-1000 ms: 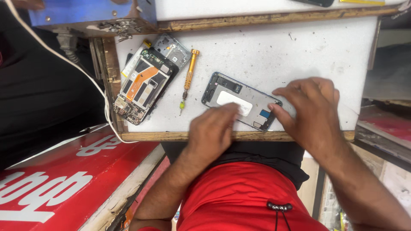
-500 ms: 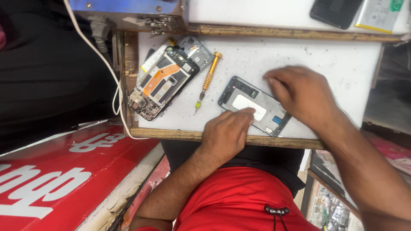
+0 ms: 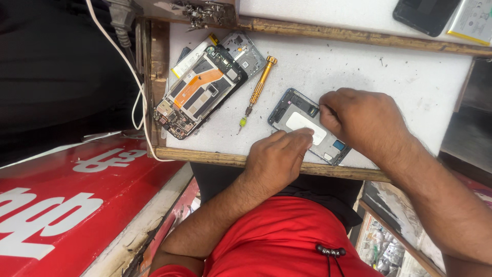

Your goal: The person removes a protective film from a smartphone back cover, then uses a small metal tool to pry and separate the back cover from the phone body. The person continues to work on the phone's internal components on a cluttered workbench.

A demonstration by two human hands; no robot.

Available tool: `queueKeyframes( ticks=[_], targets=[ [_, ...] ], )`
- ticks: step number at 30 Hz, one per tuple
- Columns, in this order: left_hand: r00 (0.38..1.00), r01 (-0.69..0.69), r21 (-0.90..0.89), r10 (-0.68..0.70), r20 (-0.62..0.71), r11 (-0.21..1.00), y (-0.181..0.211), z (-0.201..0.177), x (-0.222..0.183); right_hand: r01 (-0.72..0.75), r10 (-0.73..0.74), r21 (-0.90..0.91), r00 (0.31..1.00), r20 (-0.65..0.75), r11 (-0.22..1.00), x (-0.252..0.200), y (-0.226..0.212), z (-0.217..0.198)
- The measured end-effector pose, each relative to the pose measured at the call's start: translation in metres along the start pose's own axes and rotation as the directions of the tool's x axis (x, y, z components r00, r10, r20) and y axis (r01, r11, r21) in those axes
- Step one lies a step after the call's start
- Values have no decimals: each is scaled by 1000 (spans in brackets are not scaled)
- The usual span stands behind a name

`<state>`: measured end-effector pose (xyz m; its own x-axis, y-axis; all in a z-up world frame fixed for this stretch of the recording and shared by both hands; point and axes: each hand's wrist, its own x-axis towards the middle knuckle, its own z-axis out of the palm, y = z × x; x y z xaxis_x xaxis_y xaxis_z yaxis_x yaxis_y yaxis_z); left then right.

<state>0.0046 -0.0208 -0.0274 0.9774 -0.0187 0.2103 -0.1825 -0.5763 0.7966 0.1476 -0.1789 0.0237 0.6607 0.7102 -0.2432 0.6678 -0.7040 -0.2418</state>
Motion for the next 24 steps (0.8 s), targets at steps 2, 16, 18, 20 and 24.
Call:
queueKeyframes(
  ticks=[2, 16, 18, 20, 24],
  targets=[
    [1000, 4, -5, -4, -6, 1000, 0, 0, 0, 13, -13, -5, 1000, -4, 1000, 1, -1, -1],
    [994, 99, 32, -97, -59, 995, 9, 10, 40, -105, 170, 327, 969, -178, 939, -40, 18, 9],
    [996, 77, 72, -73, -60, 994, 9, 16, 43, -142, 215, 312, 953, -211, 939, -49, 22, 19],
    [997, 58, 125, -51, -59, 990, 9, 20, 45, -103, 184, 282, 943, -277, 954, -54, 24, 30],
    [999, 23, 161, -15, -46, 987, 9, 23, 47, -50, 131, 245, 936, -326, 968, -59, 22, 47]
  ],
)
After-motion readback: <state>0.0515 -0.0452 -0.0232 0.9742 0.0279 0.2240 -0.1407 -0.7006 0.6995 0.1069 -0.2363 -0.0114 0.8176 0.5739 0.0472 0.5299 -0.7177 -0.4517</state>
